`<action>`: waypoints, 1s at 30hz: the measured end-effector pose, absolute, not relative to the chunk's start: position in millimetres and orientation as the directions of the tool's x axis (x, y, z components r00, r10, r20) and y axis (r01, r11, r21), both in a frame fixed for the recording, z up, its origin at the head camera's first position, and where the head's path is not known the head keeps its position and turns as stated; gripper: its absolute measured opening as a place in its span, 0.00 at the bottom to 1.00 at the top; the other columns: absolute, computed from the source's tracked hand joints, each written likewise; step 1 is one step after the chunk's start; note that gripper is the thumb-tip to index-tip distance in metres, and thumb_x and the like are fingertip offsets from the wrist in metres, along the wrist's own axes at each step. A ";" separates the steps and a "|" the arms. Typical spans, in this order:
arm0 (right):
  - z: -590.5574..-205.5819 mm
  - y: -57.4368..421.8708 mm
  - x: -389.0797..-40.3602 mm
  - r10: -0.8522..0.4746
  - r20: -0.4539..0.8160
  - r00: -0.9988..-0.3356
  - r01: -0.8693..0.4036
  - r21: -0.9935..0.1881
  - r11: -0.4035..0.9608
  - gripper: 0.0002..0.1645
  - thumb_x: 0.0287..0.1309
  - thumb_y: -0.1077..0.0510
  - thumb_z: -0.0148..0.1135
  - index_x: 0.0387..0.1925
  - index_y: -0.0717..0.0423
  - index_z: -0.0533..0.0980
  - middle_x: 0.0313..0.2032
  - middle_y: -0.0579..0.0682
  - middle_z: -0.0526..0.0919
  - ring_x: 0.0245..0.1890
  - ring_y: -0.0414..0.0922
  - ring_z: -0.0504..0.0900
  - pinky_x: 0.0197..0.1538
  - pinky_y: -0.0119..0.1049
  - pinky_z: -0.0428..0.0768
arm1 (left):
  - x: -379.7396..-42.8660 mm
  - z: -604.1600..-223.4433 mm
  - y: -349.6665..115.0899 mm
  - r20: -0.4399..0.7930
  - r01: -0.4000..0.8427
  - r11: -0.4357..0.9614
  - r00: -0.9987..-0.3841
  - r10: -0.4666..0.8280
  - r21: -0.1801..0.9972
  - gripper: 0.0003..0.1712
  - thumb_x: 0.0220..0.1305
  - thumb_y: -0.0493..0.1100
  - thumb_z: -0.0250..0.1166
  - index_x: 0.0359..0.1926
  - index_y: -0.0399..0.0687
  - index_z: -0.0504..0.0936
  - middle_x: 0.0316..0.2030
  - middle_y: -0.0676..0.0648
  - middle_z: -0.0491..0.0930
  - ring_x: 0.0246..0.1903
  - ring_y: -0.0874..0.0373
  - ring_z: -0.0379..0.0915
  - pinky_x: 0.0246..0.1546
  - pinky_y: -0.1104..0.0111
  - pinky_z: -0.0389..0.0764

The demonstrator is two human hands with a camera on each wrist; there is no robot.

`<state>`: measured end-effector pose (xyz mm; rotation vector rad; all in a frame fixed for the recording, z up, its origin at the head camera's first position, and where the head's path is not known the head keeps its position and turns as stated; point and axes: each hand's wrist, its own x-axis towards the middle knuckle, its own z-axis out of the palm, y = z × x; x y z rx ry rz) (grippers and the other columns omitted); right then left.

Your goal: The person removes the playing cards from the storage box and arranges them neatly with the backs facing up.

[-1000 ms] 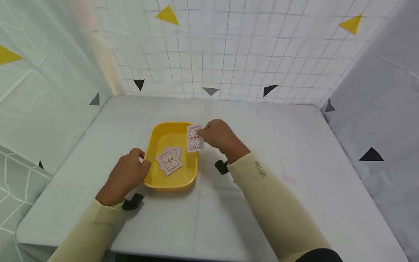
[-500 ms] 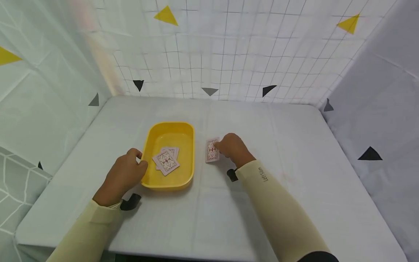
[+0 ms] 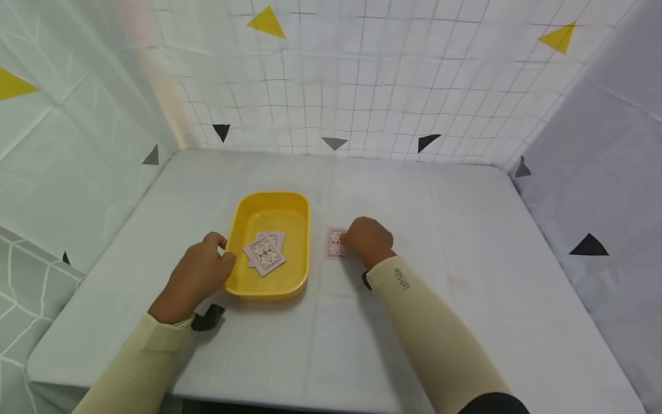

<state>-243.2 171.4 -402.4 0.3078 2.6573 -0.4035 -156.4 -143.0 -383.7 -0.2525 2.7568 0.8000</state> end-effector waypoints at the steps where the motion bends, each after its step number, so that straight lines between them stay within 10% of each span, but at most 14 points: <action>1: -398.7 170.3 -242.3 0.148 -0.438 -0.887 0.271 -0.234 0.934 0.27 0.72 0.38 0.61 0.47 0.59 0.83 0.39 0.53 0.82 0.39 0.51 0.79 0.42 0.46 0.77 | -156.7 -382.9 -142.6 -0.292 -0.234 0.833 -0.952 -0.092 0.500 0.27 0.74 0.47 0.51 0.67 0.36 0.67 0.35 0.41 0.78 0.28 0.51 0.73 0.26 0.65 0.73; 16: -337.1 96.9 -209.6 -0.096 -0.159 -0.983 0.024 -0.621 0.783 0.30 0.74 0.36 0.59 0.56 0.59 0.78 0.50 0.52 0.82 0.46 0.51 0.81 0.50 0.46 0.84 | -154.4 -382.5 -142.5 -0.321 -0.245 0.823 -0.944 -0.081 0.513 0.26 0.75 0.47 0.51 0.66 0.37 0.66 0.33 0.41 0.77 0.27 0.51 0.73 0.25 0.65 0.73; 30: -346.7 51.7 -201.7 -0.226 -0.188 -0.956 -0.041 -0.675 0.736 0.49 0.71 0.32 0.62 0.81 0.54 0.60 0.74 0.54 0.71 0.69 0.51 0.76 0.70 0.51 0.77 | -151.6 -384.0 -144.9 -0.252 -0.175 0.834 -0.967 -0.044 0.523 0.25 0.74 0.47 0.52 0.63 0.35 0.69 0.31 0.42 0.78 0.25 0.51 0.73 0.24 0.65 0.73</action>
